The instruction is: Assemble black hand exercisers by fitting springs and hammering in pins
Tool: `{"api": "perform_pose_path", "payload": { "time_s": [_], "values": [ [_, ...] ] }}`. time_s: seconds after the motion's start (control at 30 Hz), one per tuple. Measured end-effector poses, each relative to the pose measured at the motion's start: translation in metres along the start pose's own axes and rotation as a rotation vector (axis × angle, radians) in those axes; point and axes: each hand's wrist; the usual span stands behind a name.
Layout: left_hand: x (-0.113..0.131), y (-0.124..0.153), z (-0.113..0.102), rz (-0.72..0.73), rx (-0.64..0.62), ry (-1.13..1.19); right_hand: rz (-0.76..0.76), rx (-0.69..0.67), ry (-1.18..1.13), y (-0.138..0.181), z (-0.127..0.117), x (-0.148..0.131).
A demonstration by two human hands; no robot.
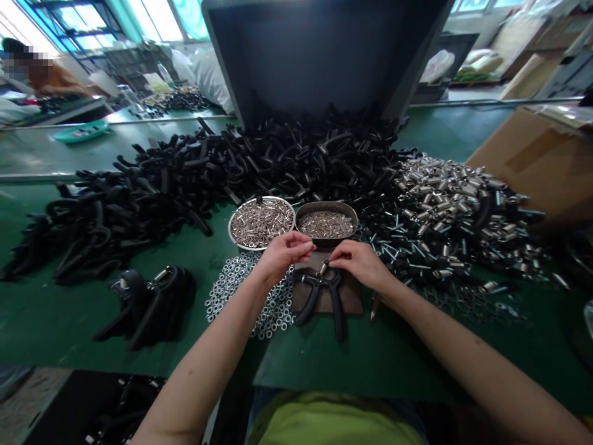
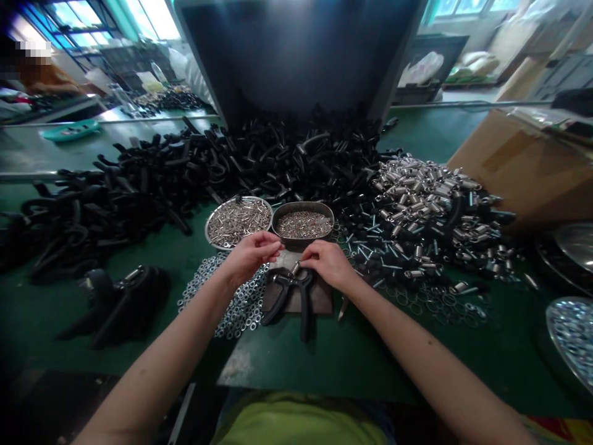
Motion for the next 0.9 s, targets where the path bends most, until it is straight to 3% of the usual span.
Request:
{"api": "perform_pose_path", "payload": {
  "time_s": [0.13,0.27,0.43,0.63,0.77,0.9],
  "values": [
    [-0.011,0.038,-0.009,-0.099,0.068,0.097,-0.053,-0.023,0.082,-0.008,0.004,-0.002],
    [-0.020,0.055,-0.008,-0.128,0.086,0.066,-0.048,-0.033,0.167,-0.011,0.004,-0.007],
    [-0.018,0.055,0.000,-0.055,0.007,-0.179,0.007,-0.072,0.256,-0.017,0.001,-0.015],
    [-0.021,0.045,0.017,0.293,-0.150,-0.789,0.069,-0.130,0.265,-0.027,0.005,-0.014],
    [-0.029,0.041,0.024,0.270,-0.193,-0.904,0.043,-0.099,0.226,-0.015,0.005,-0.011],
    [-0.032,0.037,0.025,0.197,-0.186,-0.840,0.062,0.002,0.183,0.023,-0.015,-0.002]
  ]
}}
Point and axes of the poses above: each hand's wrist, its own y-axis away from the middle knuckle, its own z-axis out of the palm, x = y × z, and after that the axes turned 14 degrees about z, right-handed
